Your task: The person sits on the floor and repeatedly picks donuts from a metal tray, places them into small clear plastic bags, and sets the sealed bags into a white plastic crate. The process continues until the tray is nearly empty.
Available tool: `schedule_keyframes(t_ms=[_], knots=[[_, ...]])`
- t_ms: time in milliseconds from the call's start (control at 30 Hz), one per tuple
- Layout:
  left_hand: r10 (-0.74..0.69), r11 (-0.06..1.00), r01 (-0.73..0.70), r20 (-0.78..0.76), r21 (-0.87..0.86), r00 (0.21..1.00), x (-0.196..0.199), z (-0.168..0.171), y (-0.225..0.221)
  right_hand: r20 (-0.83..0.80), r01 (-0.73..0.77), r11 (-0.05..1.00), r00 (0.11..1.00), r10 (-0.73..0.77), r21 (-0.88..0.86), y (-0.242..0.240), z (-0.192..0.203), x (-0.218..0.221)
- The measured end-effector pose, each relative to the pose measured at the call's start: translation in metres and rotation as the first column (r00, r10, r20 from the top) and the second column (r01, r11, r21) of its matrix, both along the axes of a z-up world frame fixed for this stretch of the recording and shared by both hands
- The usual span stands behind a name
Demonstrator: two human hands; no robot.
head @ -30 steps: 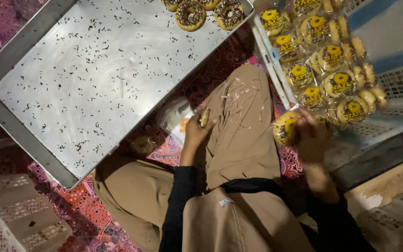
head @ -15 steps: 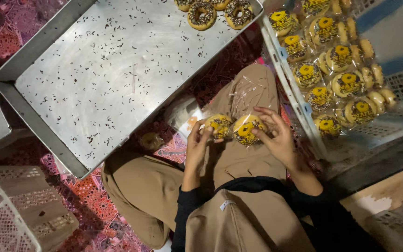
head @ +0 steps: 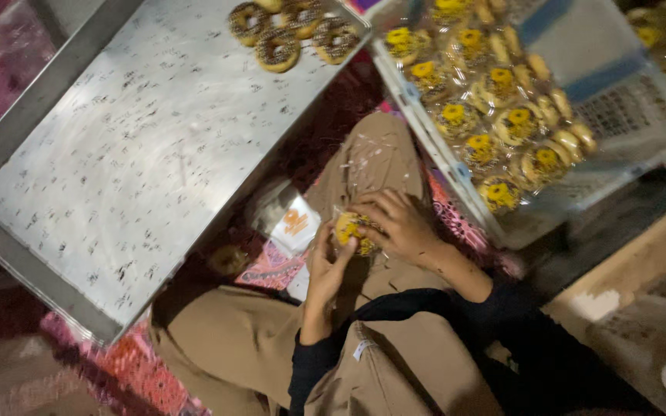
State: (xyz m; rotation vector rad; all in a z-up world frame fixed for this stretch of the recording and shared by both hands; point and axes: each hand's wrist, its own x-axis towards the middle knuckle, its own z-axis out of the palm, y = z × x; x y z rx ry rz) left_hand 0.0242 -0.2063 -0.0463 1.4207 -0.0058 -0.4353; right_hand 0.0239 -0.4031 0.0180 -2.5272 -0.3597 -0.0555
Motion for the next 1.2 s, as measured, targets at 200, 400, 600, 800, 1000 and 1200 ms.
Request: schedule_keyframes(t_ms=[200, 400, 600, 800, 1000, 1200], knots=[[-0.066, 0.998, 0.066, -0.043, -0.003, 0.997, -0.003, 0.031, -0.021, 0.082, -0.051, 0.995, 0.995, 0.058, -0.089, -0.016, 0.020, -0.009], [0.007, 0.958, -0.100, -0.329, -0.268, 0.944, -0.008, 0.022, -0.028, -0.001, 0.189, 0.950, 0.981, -0.195, 0.249, -0.025, 0.010, -0.010], [0.000, 0.995, -0.010, -0.095, -0.103, 0.995, -0.026, 0.002, -0.026, 0.050, 0.350, 0.760, 0.893, -0.447, 0.547, -0.071, 0.022, 0.035], [-0.018, 0.998, 0.029, -0.190, 0.060, 0.982, -0.020, -0.015, 0.033, 0.376, 0.658, 0.732, 0.643, -0.668, 0.175, -0.290, -0.014, 0.184], [0.311, 0.654, -0.026, -0.238, 0.756, 0.920, -0.026, -0.049, 0.114, 0.104, 0.670, 0.734, 0.742, -0.662, -0.106, -0.399, -0.116, 0.268], [0.343, 0.635, -0.260, 0.036, 0.727, 0.939, -0.045, -0.049, 0.148, -0.113, 0.494, 0.810, 0.828, -0.549, -0.316, -0.398, -0.138, 0.258]])
